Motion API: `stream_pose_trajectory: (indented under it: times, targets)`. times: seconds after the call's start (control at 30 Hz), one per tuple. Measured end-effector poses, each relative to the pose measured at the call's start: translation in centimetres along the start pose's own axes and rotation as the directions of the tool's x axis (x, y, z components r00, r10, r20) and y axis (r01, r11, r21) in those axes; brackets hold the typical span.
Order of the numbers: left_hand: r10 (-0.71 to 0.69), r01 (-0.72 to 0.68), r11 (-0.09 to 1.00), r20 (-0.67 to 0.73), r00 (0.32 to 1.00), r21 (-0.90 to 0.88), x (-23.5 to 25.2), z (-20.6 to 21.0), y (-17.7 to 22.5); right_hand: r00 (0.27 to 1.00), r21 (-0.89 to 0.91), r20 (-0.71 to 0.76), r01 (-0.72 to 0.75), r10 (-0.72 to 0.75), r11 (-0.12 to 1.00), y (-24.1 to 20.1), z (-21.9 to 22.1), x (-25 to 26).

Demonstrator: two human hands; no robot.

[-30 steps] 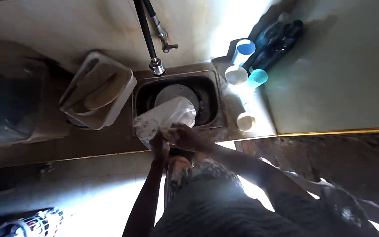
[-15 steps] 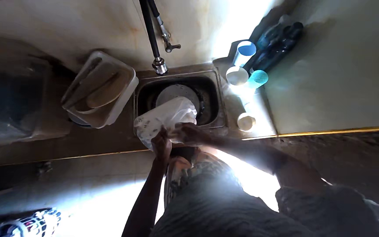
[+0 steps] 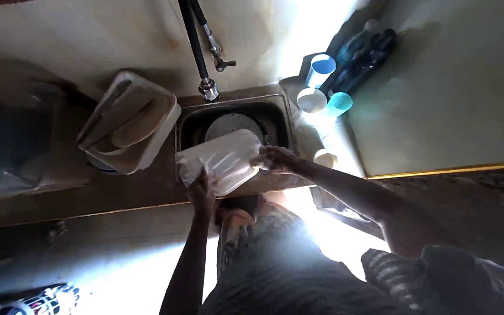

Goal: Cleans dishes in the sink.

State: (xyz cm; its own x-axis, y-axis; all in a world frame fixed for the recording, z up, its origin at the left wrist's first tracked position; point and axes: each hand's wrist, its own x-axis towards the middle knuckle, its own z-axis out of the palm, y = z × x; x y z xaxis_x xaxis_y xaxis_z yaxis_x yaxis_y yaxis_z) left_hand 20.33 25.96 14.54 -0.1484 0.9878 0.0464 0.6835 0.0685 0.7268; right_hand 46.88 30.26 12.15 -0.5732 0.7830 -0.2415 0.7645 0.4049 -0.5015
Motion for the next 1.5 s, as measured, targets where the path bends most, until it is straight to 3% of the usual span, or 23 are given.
stream_pose_trajectory:
  times: [0.1, 0.2, 0.27, 0.37, 0.47, 0.57, 0.7, 0.9, 1.03, 1.13, 1.23, 1.3, 1.4, 1.5]
  targets:
    - [-0.029, 0.029, 0.997, -0.010, 1.000, -0.068, 0.2, 0.0, 0.1, 0.996, 0.114, -0.027, -0.078, 0.082, 0.990, -1.8, 0.3, 1.0]
    - [0.066, -0.066, 0.998, -0.016, 0.998, -0.002, 0.1, -0.5, 0.1, 0.993, 0.198, -0.053, -0.092, 0.104, 0.976, -3.4, 0.3, 0.6]
    - [0.111, -0.113, 0.993, 0.050, 0.993, 0.032, 0.4, -1.3, -0.4, 0.988, 0.306, -0.086, -0.096, 0.128, 0.947, -2.4, 0.7, 0.1]
    - [0.144, -0.148, 0.989, 0.109, 0.984, 0.029, 0.9, -1.4, 0.1, 0.924, 0.482, -0.187, -0.210, 0.334, 0.850, -1.2, -1.4, 0.4]
    - [0.218, -0.224, 0.972, 0.083, 0.972, 0.067, 0.9, -1.0, 1.4, 0.919, 0.584, -0.025, -0.306, 0.393, 0.752, -2.0, -2.4, 0.6]
    - [0.222, -0.231, 0.971, 0.131, 0.966, 0.062, 1.3, -0.9, 1.6, 0.909, 0.434, 0.247, -0.413, 0.335, 0.801, -2.7, -1.6, 1.0]
    - [0.307, -0.309, 0.951, 0.056, 0.950, 0.026, 0.8, 0.4, 1.7, 0.846, 0.142, 0.251, -0.512, 0.470, 0.847, -3.8, -2.3, 1.4]
    - [0.351, -0.352, 0.935, 0.024, 0.936, 0.036, 0.2, 1.3, 1.0, 0.847, 0.114, 0.186, -0.523, 0.499, 0.845, -4.4, -1.7, 1.5]
    - [0.315, -0.315, 0.949, 0.011, 0.949, 0.014, 0.3, 1.9, 0.6, 0.885, 0.303, 0.098, -0.463, 0.456, 0.833, -2.3, 0.2, 1.7]
    - [0.244, -0.244, 0.969, -0.009, 0.970, 0.029, 0.1, 1.4, 0.6, 0.819, 0.589, -0.006, -0.461, 0.574, 0.664, -0.1, 1.7, 2.0]
    - [0.139, -0.141, 0.988, 0.044, 0.989, 0.057, -0.1, 0.1, 1.1, 0.748, 0.668, -0.137, -0.414, 0.649, 0.618, 1.2, 0.1, 2.0]
    - [0.156, -0.157, 0.985, 0.014, 0.988, 0.076, -0.5, 0.0, 1.3, 0.765, 0.688, -0.204, -0.331, 0.610, 0.646, 0.6, -0.3, 1.9]
    - [0.076, -0.078, 0.995, 0.044, 0.996, 0.059, -0.4, -0.1, 1.8, 0.804, 0.577, -0.347, -0.222, 0.482, 0.786, -0.6, 0.9, 1.7]
    - [-0.008, 0.008, 1.000, 0.026, 1.000, 0.007, -0.1, -0.1, 1.1, 0.857, 0.454, -0.330, -0.224, 0.397, 0.862, -1.8, 1.0, 1.1]
